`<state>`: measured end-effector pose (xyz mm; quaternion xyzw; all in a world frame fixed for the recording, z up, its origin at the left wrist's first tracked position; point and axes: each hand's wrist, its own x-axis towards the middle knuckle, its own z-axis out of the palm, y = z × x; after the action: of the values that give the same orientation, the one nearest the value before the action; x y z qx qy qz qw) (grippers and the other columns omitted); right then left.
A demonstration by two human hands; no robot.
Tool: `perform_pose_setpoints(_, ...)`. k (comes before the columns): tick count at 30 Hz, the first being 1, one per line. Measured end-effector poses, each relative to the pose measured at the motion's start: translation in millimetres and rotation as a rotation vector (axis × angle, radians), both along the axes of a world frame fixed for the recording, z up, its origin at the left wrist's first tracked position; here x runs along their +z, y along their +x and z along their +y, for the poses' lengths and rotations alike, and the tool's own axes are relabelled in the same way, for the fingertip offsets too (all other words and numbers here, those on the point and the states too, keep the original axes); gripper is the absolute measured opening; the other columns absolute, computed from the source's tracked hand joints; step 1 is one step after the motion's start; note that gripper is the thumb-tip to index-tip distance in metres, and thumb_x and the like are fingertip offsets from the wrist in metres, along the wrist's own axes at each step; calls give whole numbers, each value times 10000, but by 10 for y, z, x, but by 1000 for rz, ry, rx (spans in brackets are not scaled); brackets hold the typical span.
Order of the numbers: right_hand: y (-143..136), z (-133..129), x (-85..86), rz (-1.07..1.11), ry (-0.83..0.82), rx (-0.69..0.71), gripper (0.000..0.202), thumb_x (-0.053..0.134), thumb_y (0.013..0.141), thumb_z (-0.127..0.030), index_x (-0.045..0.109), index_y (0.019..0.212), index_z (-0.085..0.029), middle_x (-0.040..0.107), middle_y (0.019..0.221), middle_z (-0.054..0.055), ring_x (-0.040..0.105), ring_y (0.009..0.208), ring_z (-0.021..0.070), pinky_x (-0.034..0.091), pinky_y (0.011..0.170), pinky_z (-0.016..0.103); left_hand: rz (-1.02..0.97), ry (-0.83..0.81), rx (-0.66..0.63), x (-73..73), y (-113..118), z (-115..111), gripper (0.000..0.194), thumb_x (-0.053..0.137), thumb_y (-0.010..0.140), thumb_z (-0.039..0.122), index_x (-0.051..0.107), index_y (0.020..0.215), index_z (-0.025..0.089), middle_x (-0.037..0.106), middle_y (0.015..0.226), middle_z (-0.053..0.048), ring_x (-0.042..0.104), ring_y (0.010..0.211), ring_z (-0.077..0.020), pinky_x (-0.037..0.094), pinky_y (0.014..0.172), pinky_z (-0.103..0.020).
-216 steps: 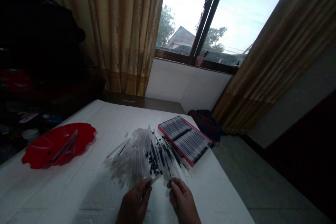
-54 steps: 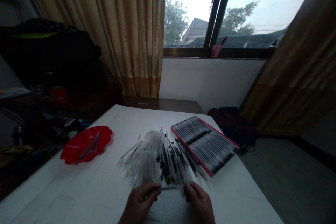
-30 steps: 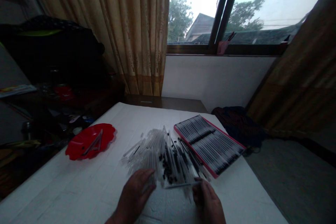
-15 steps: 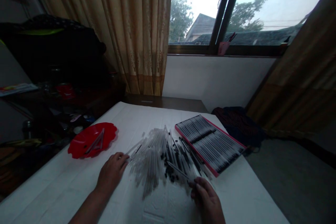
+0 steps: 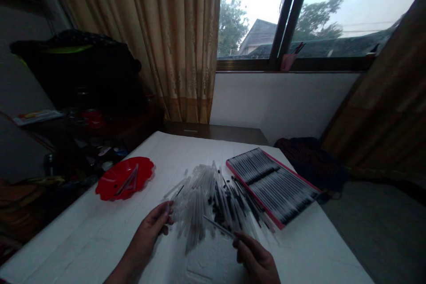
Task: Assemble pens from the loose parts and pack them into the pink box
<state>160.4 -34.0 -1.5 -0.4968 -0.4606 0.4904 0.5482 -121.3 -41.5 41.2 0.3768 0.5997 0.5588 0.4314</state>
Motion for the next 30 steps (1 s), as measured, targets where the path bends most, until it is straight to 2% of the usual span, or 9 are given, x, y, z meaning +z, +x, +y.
perform_pose_setpoints(5,-221,-74,112,64,0,55,453,695,645,-605,772,834,-201,662,567,50,552,441,147,480,426,251,-311,-40,25,193,131,-90,508,817,541,493,635,932,225,692,880,-14,654,704,-154,456,510,-205)
perform_pose_setpoints(9,-349,-84,205,103,27,77,452,690,647,-612,775,822,-204,664,573,53,543,428,140,474,405,245,-406,-38,12,329,179,-109,460,832,551,446,634,909,235,696,907,-13,664,714,-153,451,498,-196)
perform_pose_setpoints(13,-417,-82,262,119,52,81,442,684,659,-610,776,820,-209,656,560,44,542,436,135,494,439,251,-377,-19,-2,370,217,-134,463,825,573,429,667,963,236,679,873,-15,631,669,-129,430,464,-184)
perform_pose_setpoints(17,-430,-75,295,106,70,85,424,682,674,-594,773,833,-212,660,591,43,550,455,135,506,466,255,-325,-24,-20,327,209,-177,470,815,578,436,704,988,235,651,825,-16,574,643,-110,373,413,-167)
perform_pose_setpoints(22,-441,-76,343,89,76,88,407,678,688,-582,768,837,-213,663,619,45,559,472,145,512,470,263,-211,-73,-125,283,137,-222,475,793,587,478,721,986,232,608,637,30,431,447,-38,351,422,-174)
perform_pose_setpoints(30,-426,-77,323,44,127,185,367,657,732,-552,753,857,-221,659,623,33,557,479,137,481,462,239,20,-109,-225,354,65,-235,464,711,633,546,698,955,211,576,633,36,448,480,-66,372,444,-185)
